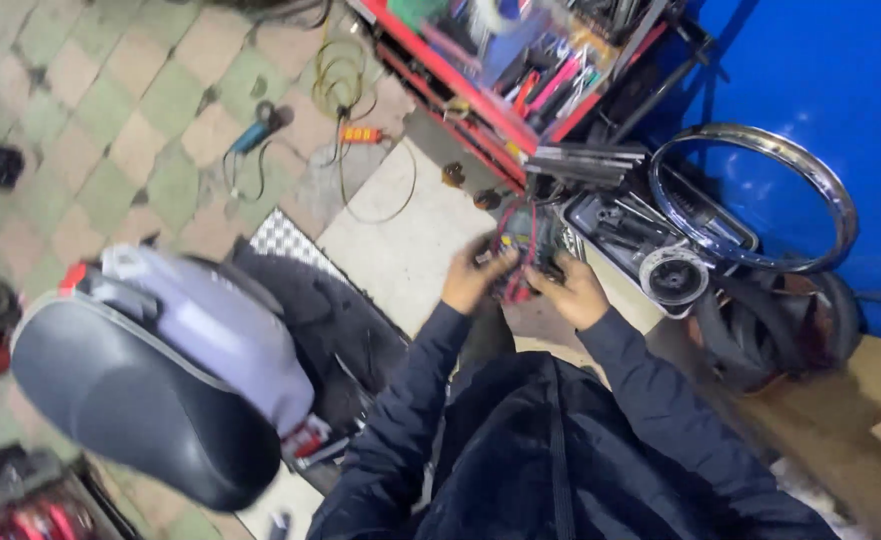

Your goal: The person uses a screwdriver to remove a panel from a white scooter, then uses a multimeter to test the electrical system. They retrieve a new ignition switch from a shelf, unpack it, and install it into the scooter's handlebar area.

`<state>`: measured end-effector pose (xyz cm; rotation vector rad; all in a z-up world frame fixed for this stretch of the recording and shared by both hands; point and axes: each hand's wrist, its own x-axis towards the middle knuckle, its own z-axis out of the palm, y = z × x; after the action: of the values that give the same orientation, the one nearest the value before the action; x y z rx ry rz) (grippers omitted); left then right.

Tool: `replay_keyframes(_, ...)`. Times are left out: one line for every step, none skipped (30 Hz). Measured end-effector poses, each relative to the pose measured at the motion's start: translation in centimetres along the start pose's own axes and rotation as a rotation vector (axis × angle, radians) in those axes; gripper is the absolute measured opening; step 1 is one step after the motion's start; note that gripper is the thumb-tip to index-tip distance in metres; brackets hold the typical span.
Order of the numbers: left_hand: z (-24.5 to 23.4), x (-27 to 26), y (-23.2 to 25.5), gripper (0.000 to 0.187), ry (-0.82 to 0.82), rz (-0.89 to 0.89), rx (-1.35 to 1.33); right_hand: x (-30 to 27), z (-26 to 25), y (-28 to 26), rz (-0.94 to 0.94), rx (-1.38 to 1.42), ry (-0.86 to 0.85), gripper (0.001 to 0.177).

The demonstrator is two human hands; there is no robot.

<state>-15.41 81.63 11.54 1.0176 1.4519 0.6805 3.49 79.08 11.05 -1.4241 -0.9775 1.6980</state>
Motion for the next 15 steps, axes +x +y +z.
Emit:
replay_keyframes(-1.8,4.2,0.5,0.083,0.045,0.085,0.059,1.7,1.2,-2.6,-0.002,-0.127,0.043,0.048)
replay_keyframes(-3.8,8.2,0.9,0.074,0.094,0.172,0.118,3.4,2.6,-5.2,-0.001,-0.252,0.079,0.054)
replay_keyframes(-6.3,11.3,2.2,0.074,0.068,0.168,0.131,3.6,3.8,-6.4,0.009,-0.236,0.101,0.054)
replay_keyframes(-7.8,15.1,4.0,0.072,0.147,0.260,0.188,4.1,4.2,-8.0,-0.023,-0.218,0.153,0.048)
replay_keyframes(-9.0,18.9,5.8,0.070,0.227,0.353,0.242,4.4,4.4,-9.5,-0.056,-0.201,0.206,0.043)
replay_keyframes(-10.2,23.6,6.6,0.070,0.194,0.349,0.246,4.9,4.2,-8.6,-0.041,-0.192,0.235,0.043)
replay_keyframes(-11.1,28.2,7.2,0.067,0.255,0.437,0.356,5.2,4.0,-7.6,0.044,-0.229,0.254,0.047)
replay_keyframes(-11.3,32.8,7.9,0.065,0.311,0.536,0.462,5.2,3.7,-6.5,0.128,-0.264,0.279,0.051)
replay_keyframes(-11.5,37.2,6.2,0.065,0.273,0.542,0.461,4.4,3.6,-5.6,0.141,-0.252,0.313,0.051)
replay_keyframes(-11.6,41.9,5.1,0.073,0.292,0.522,0.571,4.1,3.5,-4.9,0.153,-0.116,0.297,0.045)
replay_keyframes(-11.3,46.4,4.0,0.081,0.312,0.504,0.682,3.4,3.2,-4.1,0.160,0.020,0.280,0.040)
replay_keyframes(-11.4,47.1,4.5,0.081,0.273,0.531,0.688,2.9,2.5,-3.2,0.154,0.042,0.320,0.040)
replay_keyframes(-11.2,47.6,5.0,0.078,0.242,0.423,0.651,2.1,1.6,-2.2,0.186,0.027,0.350,0.042)
replay_keyframes(-10.7,47.6,5.2,0.074,0.190,0.313,0.636,0.2,1.6,-0.8,0.230,0.034,0.394,0.045)
replay_keyframes(-10.3,44.7,6.9,0.074,0.129,0.338,0.663,-1.2,1.5,-0.4,0.236,0.079,0.447,0.045)
